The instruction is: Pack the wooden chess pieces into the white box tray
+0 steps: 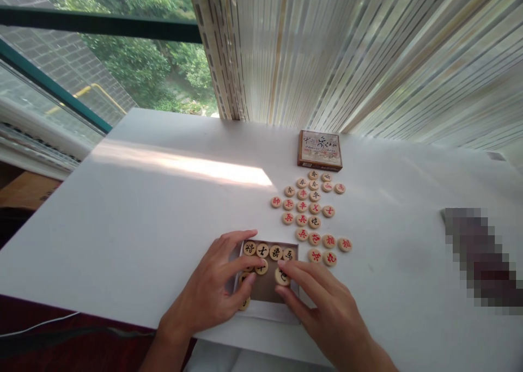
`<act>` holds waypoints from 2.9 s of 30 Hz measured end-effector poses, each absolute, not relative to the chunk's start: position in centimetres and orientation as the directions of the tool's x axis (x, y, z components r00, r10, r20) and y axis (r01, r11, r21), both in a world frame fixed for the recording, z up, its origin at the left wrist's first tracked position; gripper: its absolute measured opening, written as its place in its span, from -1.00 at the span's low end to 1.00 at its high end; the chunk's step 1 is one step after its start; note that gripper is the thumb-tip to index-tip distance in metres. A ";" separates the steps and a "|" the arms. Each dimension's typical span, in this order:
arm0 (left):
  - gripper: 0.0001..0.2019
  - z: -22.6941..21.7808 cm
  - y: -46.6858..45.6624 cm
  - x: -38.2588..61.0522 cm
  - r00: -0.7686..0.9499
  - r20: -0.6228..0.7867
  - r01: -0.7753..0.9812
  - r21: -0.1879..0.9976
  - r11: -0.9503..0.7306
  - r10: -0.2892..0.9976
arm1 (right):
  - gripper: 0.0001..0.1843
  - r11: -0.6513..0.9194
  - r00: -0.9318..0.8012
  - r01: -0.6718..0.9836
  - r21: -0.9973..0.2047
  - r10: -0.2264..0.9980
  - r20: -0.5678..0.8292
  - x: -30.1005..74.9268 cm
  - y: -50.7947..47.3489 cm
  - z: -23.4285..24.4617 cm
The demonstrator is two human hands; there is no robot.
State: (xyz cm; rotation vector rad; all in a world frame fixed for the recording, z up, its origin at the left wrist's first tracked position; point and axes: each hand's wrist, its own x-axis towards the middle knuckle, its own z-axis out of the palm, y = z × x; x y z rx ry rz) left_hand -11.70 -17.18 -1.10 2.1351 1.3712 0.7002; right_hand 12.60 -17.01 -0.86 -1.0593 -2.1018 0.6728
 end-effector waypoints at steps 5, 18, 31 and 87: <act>-0.71 -1.2 -17.1 -11.7 0.362 0.138 0.657 0.664 -0.358 0.922 | -0.71 0.642 -0.559 0.543 -0.541 0.757 0.336 12.1 -16.8 -1.3; -0.71 -1.1 -17.0 -11.5 0.350 0.159 0.660 0.658 -0.363 0.923 | -0.71 0.632 -0.456 0.613 -0.475 0.774 0.440 11.8 -18.0 -1.8; -0.61 -1.5 -17.0 -11.5 0.287 0.164 0.645 0.695 -0.317 0.944 | -0.84 0.587 -0.379 0.672 -0.452 0.797 0.470 11.2 -18.2 -2.2; -0.48 -1.3 -16.9 -10.6 0.233 0.082 0.689 0.690 -0.224 0.969 | -0.90 0.510 -0.244 0.709 -0.488 0.826 0.509 12.1 -18.2 -1.4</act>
